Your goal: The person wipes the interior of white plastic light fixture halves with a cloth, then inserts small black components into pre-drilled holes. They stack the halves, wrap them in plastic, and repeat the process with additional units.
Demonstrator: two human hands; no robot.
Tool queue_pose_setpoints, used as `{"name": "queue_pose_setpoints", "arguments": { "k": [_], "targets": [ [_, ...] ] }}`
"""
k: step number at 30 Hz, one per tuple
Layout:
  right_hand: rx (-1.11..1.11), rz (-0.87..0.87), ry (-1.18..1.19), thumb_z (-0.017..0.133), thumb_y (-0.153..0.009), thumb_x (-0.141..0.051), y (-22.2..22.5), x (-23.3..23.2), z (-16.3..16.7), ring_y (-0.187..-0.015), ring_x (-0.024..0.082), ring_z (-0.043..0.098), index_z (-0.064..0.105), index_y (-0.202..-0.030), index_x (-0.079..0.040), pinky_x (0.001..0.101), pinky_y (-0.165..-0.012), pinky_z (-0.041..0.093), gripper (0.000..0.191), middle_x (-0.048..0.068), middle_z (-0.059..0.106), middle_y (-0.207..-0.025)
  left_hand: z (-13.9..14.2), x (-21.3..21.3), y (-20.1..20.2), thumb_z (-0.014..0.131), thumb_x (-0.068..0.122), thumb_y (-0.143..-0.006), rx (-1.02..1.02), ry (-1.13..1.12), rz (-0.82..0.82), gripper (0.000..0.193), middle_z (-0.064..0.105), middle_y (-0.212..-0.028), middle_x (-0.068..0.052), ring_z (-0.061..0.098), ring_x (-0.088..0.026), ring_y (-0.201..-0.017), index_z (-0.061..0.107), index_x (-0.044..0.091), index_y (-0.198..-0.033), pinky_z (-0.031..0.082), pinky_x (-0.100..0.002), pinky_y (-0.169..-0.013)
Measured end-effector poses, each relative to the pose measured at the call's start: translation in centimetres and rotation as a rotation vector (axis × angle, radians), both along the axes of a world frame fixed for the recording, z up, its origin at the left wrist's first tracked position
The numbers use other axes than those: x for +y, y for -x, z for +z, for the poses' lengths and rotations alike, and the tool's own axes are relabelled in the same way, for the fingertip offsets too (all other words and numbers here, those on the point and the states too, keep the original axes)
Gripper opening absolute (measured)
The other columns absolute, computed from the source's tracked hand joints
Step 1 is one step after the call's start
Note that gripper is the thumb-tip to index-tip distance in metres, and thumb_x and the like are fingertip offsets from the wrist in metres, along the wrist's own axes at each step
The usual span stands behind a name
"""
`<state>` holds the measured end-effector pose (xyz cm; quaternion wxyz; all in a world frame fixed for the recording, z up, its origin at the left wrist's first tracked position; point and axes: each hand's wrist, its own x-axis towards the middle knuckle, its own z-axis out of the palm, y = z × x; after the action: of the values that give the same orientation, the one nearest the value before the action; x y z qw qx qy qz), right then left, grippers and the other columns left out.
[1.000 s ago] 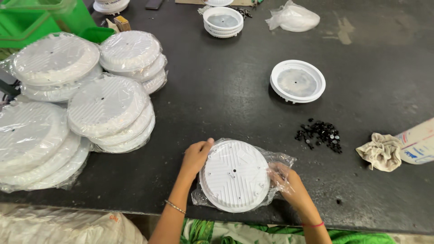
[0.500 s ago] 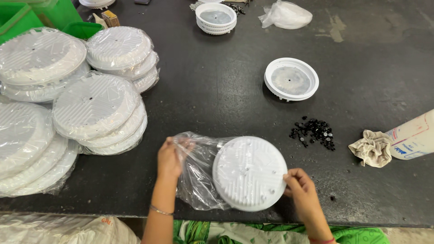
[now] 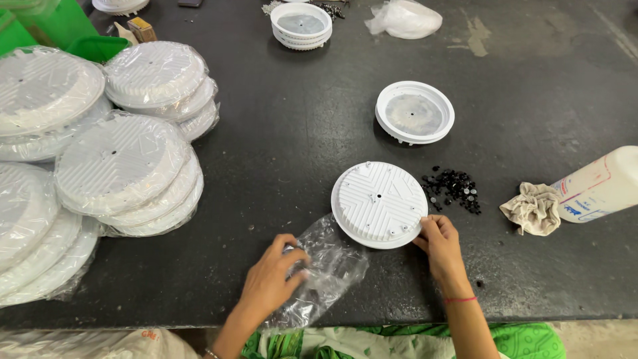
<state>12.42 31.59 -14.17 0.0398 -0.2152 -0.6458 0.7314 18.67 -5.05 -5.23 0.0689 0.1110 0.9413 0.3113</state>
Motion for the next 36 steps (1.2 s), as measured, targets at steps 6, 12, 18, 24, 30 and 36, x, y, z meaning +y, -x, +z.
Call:
{"name": "queue_pose_setpoints", "arguments": {
  "k": [6, 12, 18, 24, 30, 36],
  "targets": [
    [0.039, 0.121, -0.184, 0.06, -0.099, -0.023, -1.5, 0.1, 3.9, -0.097, 0.017, 0.069, 0.062, -0.119, 0.003, 0.0349, -0.086, 0.06, 0.033, 0.011, 0.07, -0.108, -2.2, -1.7, 0.8, 0.061, 0.005, -0.091, 0.026, -0.036, 0.35, 0.02, 0.073, -0.115, -0.003, 0.076, -0.024, -0.084, 0.061, 0.01, -0.11, 0.06, -0.038, -0.074],
    [0.208, 0.14, -0.553, 0.069, -0.09, -0.016, -6.4, -1.8, 9.2, -0.089, 0.018, 0.068, 0.06, -0.126, -0.003, 0.0331, -0.071, 0.06, 0.039, 0.009, 0.068, -0.116, -3.1, -2.3, 0.5, 0.066, -0.003, -0.079, 0.318, -0.28, 0.361, 0.02, 0.068, -0.089, -0.012, 0.069, -0.036, -0.076, 0.069, 0.004, -0.098, 0.052, -0.039, -0.067],
    [0.415, 0.802, -0.589, 0.084, -0.081, -0.008, -16.0, -8.8, 10.5, -0.109, 0.031, 0.069, 0.052, -0.141, -0.01, 0.0348, -0.081, 0.06, 0.068, 0.018, 0.037, -0.153, -5.6, 7.0, -3.2, 0.059, -0.001, -0.088, 0.077, -0.703, -0.022, 0.007, 0.06, -0.086, -0.011, 0.064, -0.025, -0.076, 0.063, 0.002, -0.093, 0.053, -0.034, -0.069],
    [0.063, 0.404, -0.642, 0.075, -0.077, -0.003, -20.4, -4.7, 8.0, -0.1, 0.027, 0.076, 0.068, -0.111, -0.014, 0.0342, -0.082, 0.062, 0.036, 0.009, 0.066, -0.126, -3.1, 12.7, -6.0, 0.058, -0.003, -0.08, -0.709, -0.946, -0.233, 0.067, 0.05, -0.14, -0.004, 0.063, -0.018, -0.118, 0.041, 0.016, -0.143, 0.053, -0.031, -0.098],
    [-0.199, 0.725, -0.908, 0.077, -0.082, -0.015, -22.4, -1.8, 1.1, -0.114, 0.034, 0.059, 0.067, -0.119, -0.009, 0.042, -0.098, 0.05, 0.039, 0.014, 0.06, -0.127, -0.6, 11.5, -2.4, 0.062, 0.004, -0.091, -0.367, -0.62, -0.166, 0.028, 0.073, -0.118, -0.008, 0.077, -0.019, -0.102, 0.068, 0.004, -0.119, 0.06, -0.032, -0.084],
    [0.083, 0.555, -1.055, 0.057, -0.09, -0.018, -15.4, -2.7, -8.2, -0.142, 0.035, 0.046, 0.06, -0.137, -0.008, 0.0393, -0.122, 0.032, 0.049, 0.015, 0.05, -0.152, -3.2, 11.5, -3.3, 0.062, 0.005, -0.092, -0.242, -0.564, -0.137, 0.019, 0.078, -0.101, -0.007, 0.08, -0.017, -0.09, 0.073, 0.004, -0.107, 0.06, -0.029, -0.077]
  ]
}}
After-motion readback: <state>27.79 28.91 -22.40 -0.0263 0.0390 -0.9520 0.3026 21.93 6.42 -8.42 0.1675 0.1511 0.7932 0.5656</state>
